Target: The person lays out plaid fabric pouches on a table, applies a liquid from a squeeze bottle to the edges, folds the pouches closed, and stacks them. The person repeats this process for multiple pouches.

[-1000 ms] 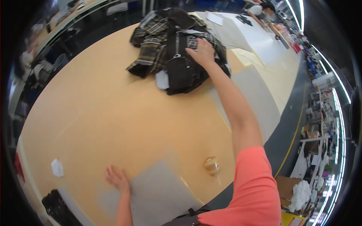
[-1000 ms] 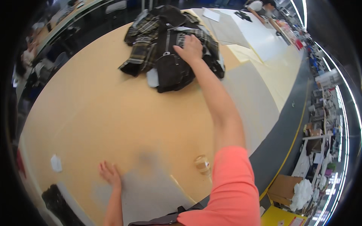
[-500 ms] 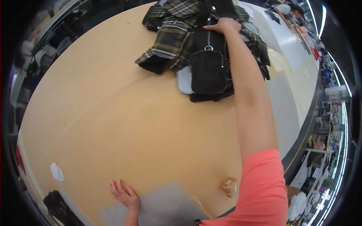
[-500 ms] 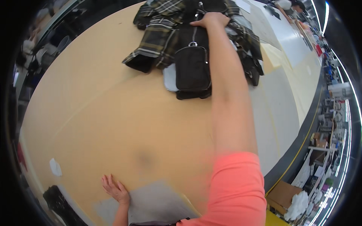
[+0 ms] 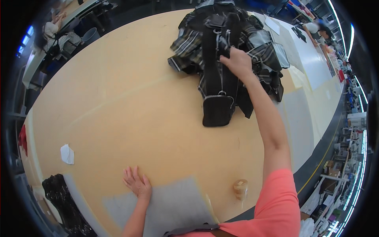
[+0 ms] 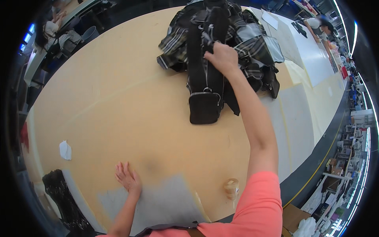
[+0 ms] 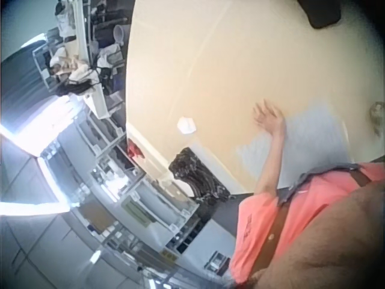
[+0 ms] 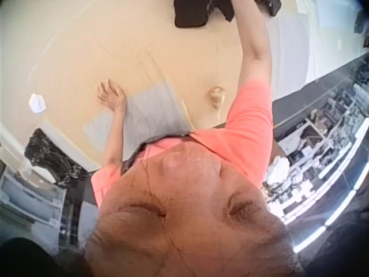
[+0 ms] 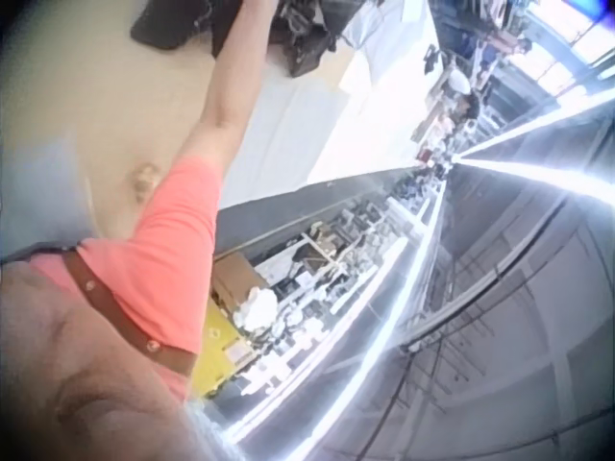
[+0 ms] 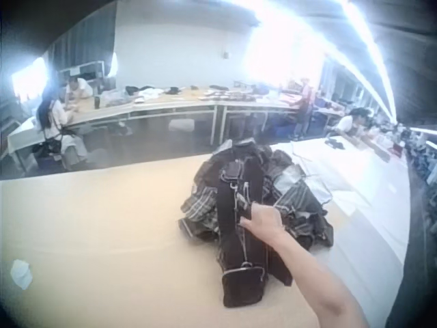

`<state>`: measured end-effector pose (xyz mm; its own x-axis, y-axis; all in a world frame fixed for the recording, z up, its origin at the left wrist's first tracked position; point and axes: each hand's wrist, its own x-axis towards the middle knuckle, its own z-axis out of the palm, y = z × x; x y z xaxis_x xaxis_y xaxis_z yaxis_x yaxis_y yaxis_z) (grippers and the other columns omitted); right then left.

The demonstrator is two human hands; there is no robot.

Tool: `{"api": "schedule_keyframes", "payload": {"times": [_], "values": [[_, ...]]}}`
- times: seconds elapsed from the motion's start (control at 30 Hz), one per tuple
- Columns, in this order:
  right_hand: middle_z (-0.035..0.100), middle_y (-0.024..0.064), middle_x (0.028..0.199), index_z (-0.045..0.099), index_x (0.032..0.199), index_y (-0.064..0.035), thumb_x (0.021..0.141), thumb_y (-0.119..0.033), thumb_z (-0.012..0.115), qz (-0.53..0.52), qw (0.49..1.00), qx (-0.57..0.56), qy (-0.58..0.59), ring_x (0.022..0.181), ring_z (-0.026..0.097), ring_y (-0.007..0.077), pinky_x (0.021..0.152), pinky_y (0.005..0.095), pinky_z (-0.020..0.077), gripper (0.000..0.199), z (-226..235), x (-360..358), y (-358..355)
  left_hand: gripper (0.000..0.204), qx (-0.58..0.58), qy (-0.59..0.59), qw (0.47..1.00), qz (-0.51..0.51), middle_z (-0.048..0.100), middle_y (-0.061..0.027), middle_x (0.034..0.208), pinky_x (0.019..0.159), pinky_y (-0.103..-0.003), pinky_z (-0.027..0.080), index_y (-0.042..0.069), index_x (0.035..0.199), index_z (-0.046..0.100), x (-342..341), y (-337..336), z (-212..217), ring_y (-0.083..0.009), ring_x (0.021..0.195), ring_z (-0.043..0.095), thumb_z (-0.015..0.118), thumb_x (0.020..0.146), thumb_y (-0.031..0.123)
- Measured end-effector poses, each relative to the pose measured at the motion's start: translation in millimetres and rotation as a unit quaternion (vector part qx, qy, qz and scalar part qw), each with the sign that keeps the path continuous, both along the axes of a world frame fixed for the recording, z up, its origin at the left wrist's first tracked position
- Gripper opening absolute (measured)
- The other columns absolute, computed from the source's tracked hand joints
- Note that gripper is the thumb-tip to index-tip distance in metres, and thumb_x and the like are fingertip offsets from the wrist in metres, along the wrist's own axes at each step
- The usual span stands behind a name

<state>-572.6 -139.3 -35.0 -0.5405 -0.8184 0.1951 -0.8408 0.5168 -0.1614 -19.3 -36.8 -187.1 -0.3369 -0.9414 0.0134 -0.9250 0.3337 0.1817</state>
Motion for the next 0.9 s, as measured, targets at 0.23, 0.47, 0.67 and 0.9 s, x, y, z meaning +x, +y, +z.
{"api": "schedule_keyframes", "payload": {"times": [0.23,0.47,0.67,0.9], "values": [[0.062,0.0098,0.072,0.058,0.076,-0.0066,0.069,-0.029,0.074,0.265,0.960,-0.092,0.014,0.070,0.062,0.0266,0.066,0.0373,0.0442,0.028,-45,186,-5,0.055,-0.022,0.005,1.000,0.008,0.031,-0.0136,0.148,0.111,-0.061,0.012,0.017,0.137,0.042,6,-3,-9,-0.0344,0.142,0.020,0.057,0.085,0.027],[0.059,0.0109,0.088,0.060,0.087,-0.0057,0.070,-0.027,0.076,0.371,0.906,-0.174,-0.102,0.087,0.056,0.0262,0.077,0.0373,0.0417,0.032,-74,318,-10,0.052,-0.028,0.040,0.999,0.001,0.034,-0.0118,0.145,0.112,-0.060,0.012,0.017,0.134,0.046,0,-11,1,-0.0335,0.140,0.023,0.059,0.085,0.028],[0.057,0.0121,0.115,0.060,0.109,-0.0079,0.078,-0.026,0.072,0.159,0.973,-0.164,-0.041,0.107,0.052,0.0341,0.087,0.0461,0.0443,0.038,-69,182,-27,0.048,0.001,0.051,0.999,0.014,0.034,-0.0122,0.145,0.112,-0.059,0.010,0.012,0.131,0.047,-5,10,1,-0.0338,0.141,0.021,0.057,0.086,0.028],[0.064,0.0182,0.104,0.056,0.112,-0.0092,0.076,-0.036,0.073,0.008,0.995,-0.002,-0.099,0.097,0.061,0.0391,0.085,0.0473,0.0484,0.048,-109,120,-49,0.047,-0.007,0.070,0.997,0.017,0.037,-0.0112,0.143,0.111,-0.062,0.011,0.013,0.128,0.050,-6,3,-2,-0.0327,0.140,0.023,0.059,0.085,0.031]]}}
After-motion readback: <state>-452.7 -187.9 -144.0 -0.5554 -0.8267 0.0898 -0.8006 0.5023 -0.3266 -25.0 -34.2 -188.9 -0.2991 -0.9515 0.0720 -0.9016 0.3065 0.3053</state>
